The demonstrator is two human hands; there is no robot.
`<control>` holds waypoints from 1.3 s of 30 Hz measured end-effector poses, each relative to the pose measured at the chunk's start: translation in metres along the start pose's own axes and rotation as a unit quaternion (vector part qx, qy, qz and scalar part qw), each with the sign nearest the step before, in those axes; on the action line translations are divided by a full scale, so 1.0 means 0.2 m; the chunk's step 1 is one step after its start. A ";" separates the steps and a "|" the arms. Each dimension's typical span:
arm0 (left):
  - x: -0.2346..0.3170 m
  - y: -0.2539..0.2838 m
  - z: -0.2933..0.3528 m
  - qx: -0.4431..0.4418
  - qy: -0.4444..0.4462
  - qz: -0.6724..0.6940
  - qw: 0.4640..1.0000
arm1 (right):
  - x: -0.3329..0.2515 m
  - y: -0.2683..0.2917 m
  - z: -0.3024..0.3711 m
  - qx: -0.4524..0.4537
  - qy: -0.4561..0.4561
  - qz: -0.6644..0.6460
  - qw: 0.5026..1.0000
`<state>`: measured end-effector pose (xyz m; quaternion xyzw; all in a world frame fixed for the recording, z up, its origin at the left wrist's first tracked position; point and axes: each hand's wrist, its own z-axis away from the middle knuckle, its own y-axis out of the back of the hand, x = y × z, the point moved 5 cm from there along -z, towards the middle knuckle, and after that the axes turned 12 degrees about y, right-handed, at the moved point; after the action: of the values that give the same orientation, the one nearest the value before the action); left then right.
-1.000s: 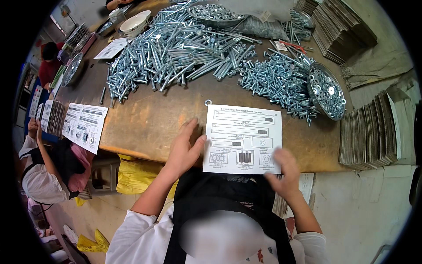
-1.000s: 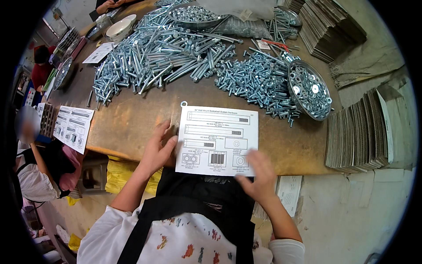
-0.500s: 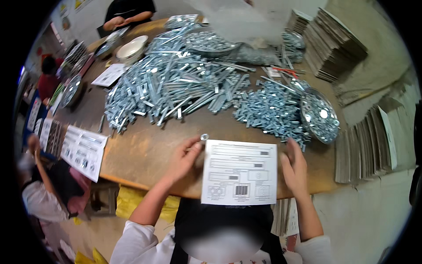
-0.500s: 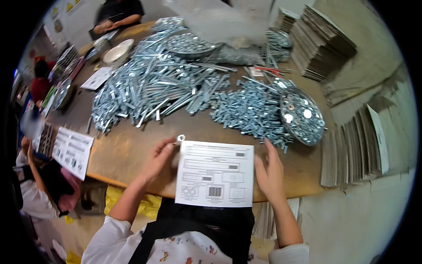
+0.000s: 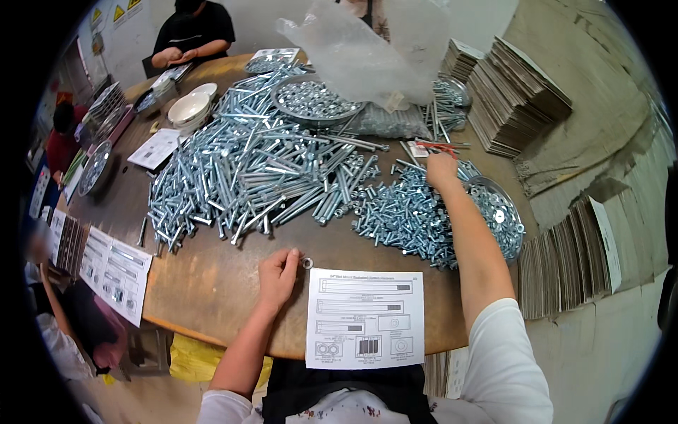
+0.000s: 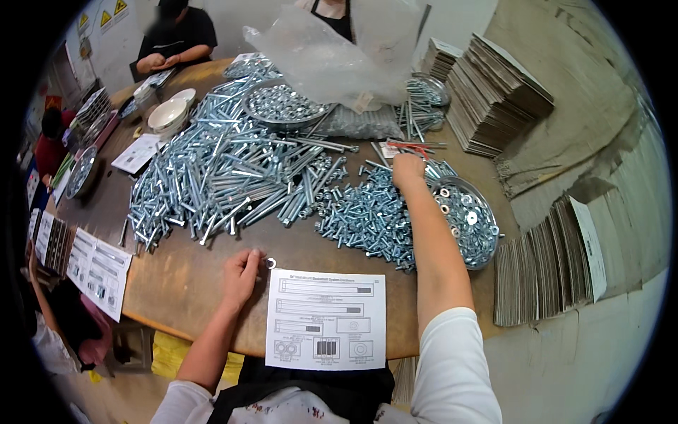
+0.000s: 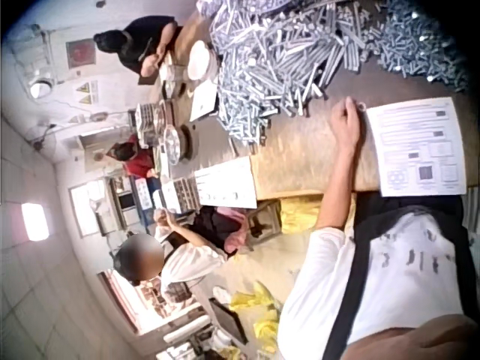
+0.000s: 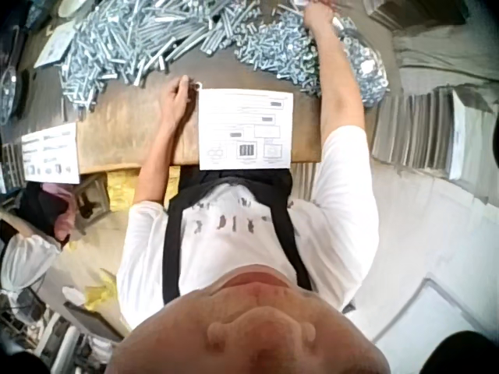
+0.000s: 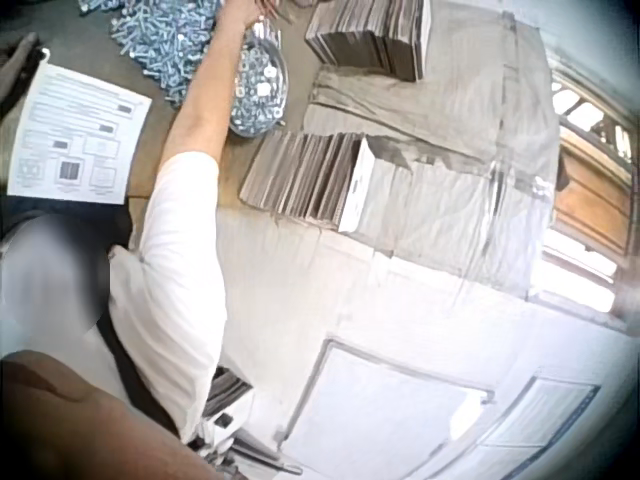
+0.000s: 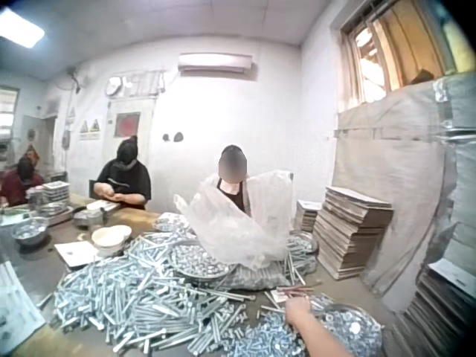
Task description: The person assembles hardware kits by picking bolts, nuts, and washers from piles on a table and placing them into designated slots on printed cardboard sheets. The person repeats this process for multiple sheets, organizing the fasteners into the kit layout.
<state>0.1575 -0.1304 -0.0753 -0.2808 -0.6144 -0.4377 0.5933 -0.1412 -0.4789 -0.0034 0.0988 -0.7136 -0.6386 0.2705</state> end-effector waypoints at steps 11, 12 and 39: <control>0.07 0.02 0.01 -0.019 0.010 0.036 0.999 | -0.33 0.63 0.46 0.276 0.080 -0.183 0.940; 0.04 0.04 0.00 -0.020 0.014 0.059 0.998 | -0.41 0.69 0.56 0.244 0.054 -0.296 0.922; 0.22 -0.08 0.25 -0.174 -0.082 -0.175 0.966 | -0.61 0.19 1.43 0.188 0.042 -0.464 0.865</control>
<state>0.1130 -0.1031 -0.0309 -0.3027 -0.6145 -0.6108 0.3971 -0.1778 -0.1674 -0.0104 0.4943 -0.6798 -0.5394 -0.0505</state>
